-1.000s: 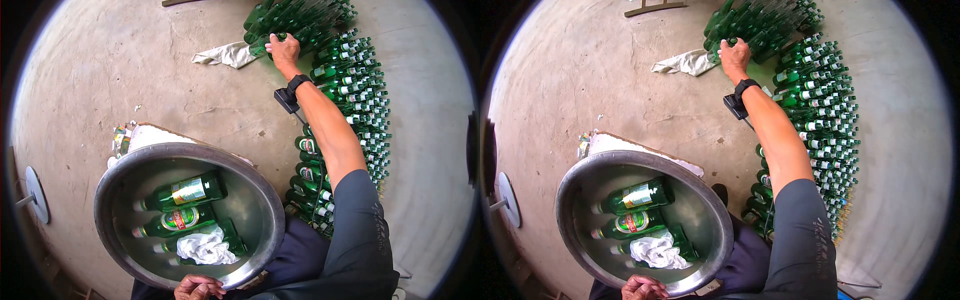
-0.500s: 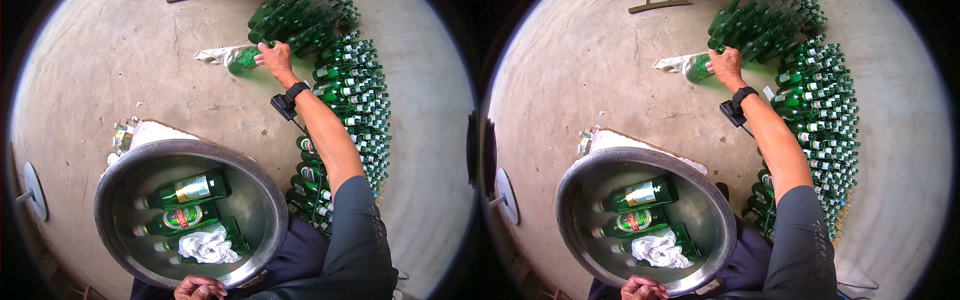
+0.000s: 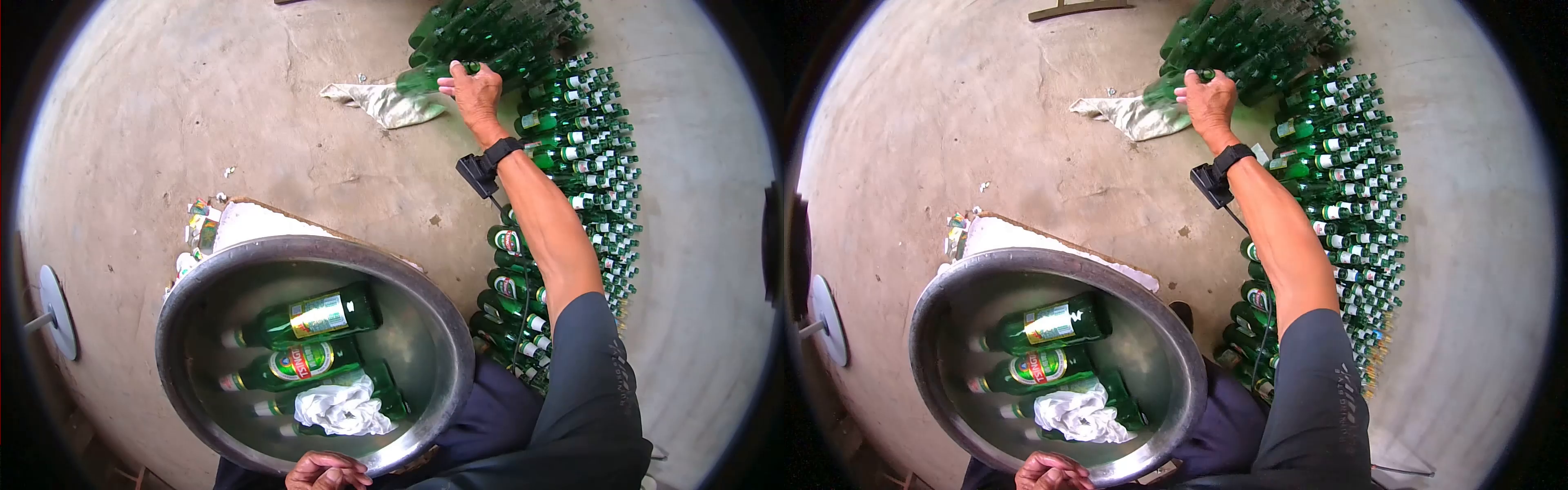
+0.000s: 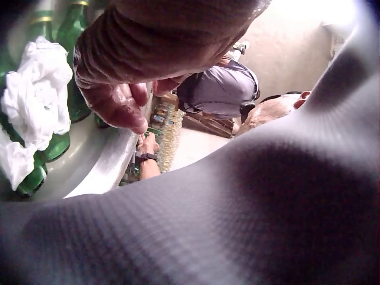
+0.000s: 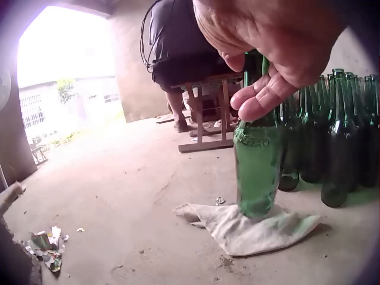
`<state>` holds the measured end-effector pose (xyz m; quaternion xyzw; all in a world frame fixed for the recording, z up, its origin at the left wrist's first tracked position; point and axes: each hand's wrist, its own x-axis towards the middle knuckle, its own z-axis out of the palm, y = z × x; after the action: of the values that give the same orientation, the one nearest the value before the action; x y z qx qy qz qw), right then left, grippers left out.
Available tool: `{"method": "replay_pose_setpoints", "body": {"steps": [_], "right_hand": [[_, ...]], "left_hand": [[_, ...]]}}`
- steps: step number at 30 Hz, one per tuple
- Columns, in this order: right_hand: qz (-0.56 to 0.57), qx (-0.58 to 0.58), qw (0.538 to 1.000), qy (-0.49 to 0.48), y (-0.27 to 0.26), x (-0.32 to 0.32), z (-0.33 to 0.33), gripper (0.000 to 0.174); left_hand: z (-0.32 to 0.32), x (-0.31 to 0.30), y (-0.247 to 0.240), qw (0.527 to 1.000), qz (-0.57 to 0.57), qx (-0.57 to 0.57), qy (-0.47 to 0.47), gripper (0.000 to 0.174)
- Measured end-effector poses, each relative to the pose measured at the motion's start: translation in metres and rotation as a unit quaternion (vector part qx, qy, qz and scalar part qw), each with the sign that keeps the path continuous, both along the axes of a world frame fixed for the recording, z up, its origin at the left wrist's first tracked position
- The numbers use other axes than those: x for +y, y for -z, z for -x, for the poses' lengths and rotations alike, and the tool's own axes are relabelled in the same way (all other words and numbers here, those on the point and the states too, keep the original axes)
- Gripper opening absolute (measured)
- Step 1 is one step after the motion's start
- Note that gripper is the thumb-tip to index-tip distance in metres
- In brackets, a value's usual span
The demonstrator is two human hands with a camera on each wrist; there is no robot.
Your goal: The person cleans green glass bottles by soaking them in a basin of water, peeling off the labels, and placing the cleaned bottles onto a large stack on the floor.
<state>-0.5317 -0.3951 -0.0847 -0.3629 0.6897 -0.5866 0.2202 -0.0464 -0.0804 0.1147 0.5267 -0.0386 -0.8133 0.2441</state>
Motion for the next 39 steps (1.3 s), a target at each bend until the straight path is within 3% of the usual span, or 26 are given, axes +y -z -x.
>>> {"method": "replay_pose_setpoints", "body": {"steps": [7, 16, 19, 20, 22, 34, 39], "right_hand": [[0.035, -0.006, 0.996, 0.083, 0.001, -0.005, 0.029, 0.034], [-0.039, -0.022, 0.997, 0.061, 0.012, 0.003, 0.015, 0.028], [-0.026, -0.009, 0.998, 0.049, 0.012, -0.001, 0.018, 0.052], [-0.026, -0.008, 0.998, 0.05, 0.013, -0.003, 0.02, 0.052], [0.013, 0.004, 0.996, 0.083, 0.015, -0.008, 0.024, 0.032], [0.072, -0.057, 0.993, 0.069, 0.049, -0.03, 0.051, 0.029], [0.037, -0.028, 0.996, 0.073, 0.039, -0.04, 0.054, 0.03]], "left_hand": [[0.0, 0.0, -0.001, 1.0, -0.008, -0.003, -0.008, 0.018], [0.003, 0.0, 0.0, 1.0, -0.014, -0.013, -0.002, 0.018], [0.003, 0.002, 0.002, 1.0, -0.012, -0.015, -0.004, 0.018], [0.003, 0.002, 0.002, 1.0, -0.012, -0.015, -0.004, 0.018], [0.004, 0.0, 0.002, 1.0, -0.01, -0.011, -0.005, 0.018], [0.007, -0.003, 0.008, 0.998, -0.045, -0.022, -0.029, 0.018], [0.006, -0.005, 0.011, 0.998, -0.057, -0.023, -0.033, 0.018]]}}
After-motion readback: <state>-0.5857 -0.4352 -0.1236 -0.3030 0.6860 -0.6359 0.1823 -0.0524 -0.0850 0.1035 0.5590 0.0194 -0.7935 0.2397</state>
